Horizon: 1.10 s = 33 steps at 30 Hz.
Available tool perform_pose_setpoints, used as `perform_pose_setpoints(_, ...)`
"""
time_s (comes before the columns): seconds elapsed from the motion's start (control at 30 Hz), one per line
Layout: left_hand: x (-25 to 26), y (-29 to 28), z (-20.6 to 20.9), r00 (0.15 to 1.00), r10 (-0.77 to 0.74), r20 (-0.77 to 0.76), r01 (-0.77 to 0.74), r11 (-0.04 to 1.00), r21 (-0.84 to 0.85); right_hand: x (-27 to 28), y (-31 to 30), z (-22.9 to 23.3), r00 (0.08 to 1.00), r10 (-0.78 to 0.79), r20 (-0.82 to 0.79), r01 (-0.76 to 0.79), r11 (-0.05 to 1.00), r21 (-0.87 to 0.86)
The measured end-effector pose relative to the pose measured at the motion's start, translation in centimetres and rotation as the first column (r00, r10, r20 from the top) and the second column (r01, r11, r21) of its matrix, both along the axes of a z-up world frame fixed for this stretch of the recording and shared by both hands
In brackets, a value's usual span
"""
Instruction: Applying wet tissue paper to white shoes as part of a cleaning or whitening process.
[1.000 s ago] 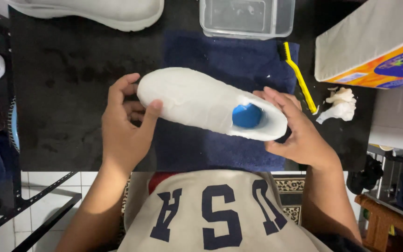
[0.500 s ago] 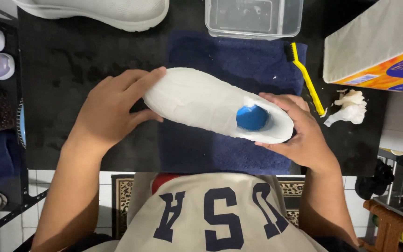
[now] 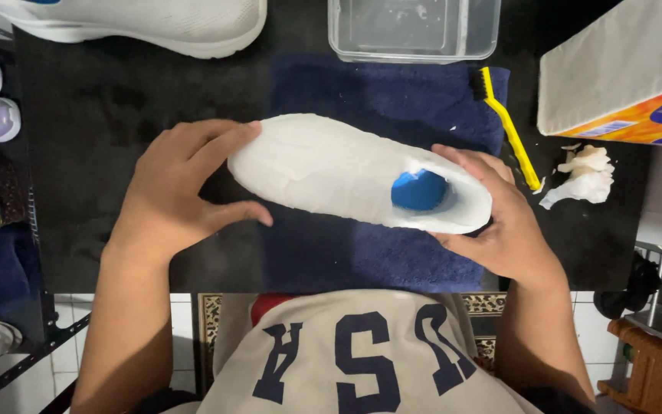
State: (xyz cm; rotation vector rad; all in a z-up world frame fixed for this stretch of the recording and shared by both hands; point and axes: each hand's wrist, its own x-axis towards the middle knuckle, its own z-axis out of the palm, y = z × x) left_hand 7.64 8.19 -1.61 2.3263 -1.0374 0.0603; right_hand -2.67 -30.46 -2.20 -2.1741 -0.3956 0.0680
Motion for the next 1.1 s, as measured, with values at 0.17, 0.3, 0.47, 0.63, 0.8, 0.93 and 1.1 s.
perform_pose_setpoints(0.17, -0.2, -1.9, 1.1, 0.974, -0.028, 0.224, 0.053, 0.993, -0.105, 0.1, -0.8, 0.9, 0.993, 0.047, -0.104, -0.041, 0.998, 0.056)
perform_pose_setpoints(0.3, -2.2, -6.6, 6.4, 0.881, -0.184, 0.436, 0.221, 0.975, -0.036, 0.2, -1.0, 1.4, 0.985, 0.097, -0.142, -0.059, 0.967, 0.25)
perform_pose_setpoints(0.47, -0.9, -8.7, 5.9, 0.922, -0.263, 0.284, 0.247, 0.965, 0.091, -1.5, 0.0, 1.9, 0.957, -0.264, 0.119, 0.214, 0.922, 0.323)
perform_pose_setpoints(0.63, 0.1, -8.7, 2.7, 0.951, -0.247, 0.185, 0.234, 0.968, 0.092, -0.4, 1.3, 9.3, 0.988, -0.022, 0.156, 0.052, 0.98, -0.19)
perform_pose_setpoints(0.8, 0.2, -8.8, 1.2, 0.937, -0.215, 0.277, 0.201, 0.976, 0.08, 3.3, 3.2, 10.2, 0.928, 0.37, -0.051, -0.342, 0.785, -0.516)
perform_pose_setpoints(0.93, 0.3, -8.6, 1.0, 0.931, -0.197, 0.306, 0.182, 0.98, 0.079, 5.0, 4.0, 9.3, 0.907, 0.388, -0.165, -0.406, 0.695, -0.593)
perform_pose_setpoints(1.1, 0.4, -8.4, 0.8, 0.937, -0.204, 0.284, 0.192, 0.979, 0.068, 5.6, 4.7, 8.7, 0.927, 0.311, -0.208, -0.363, 0.617, -0.698)
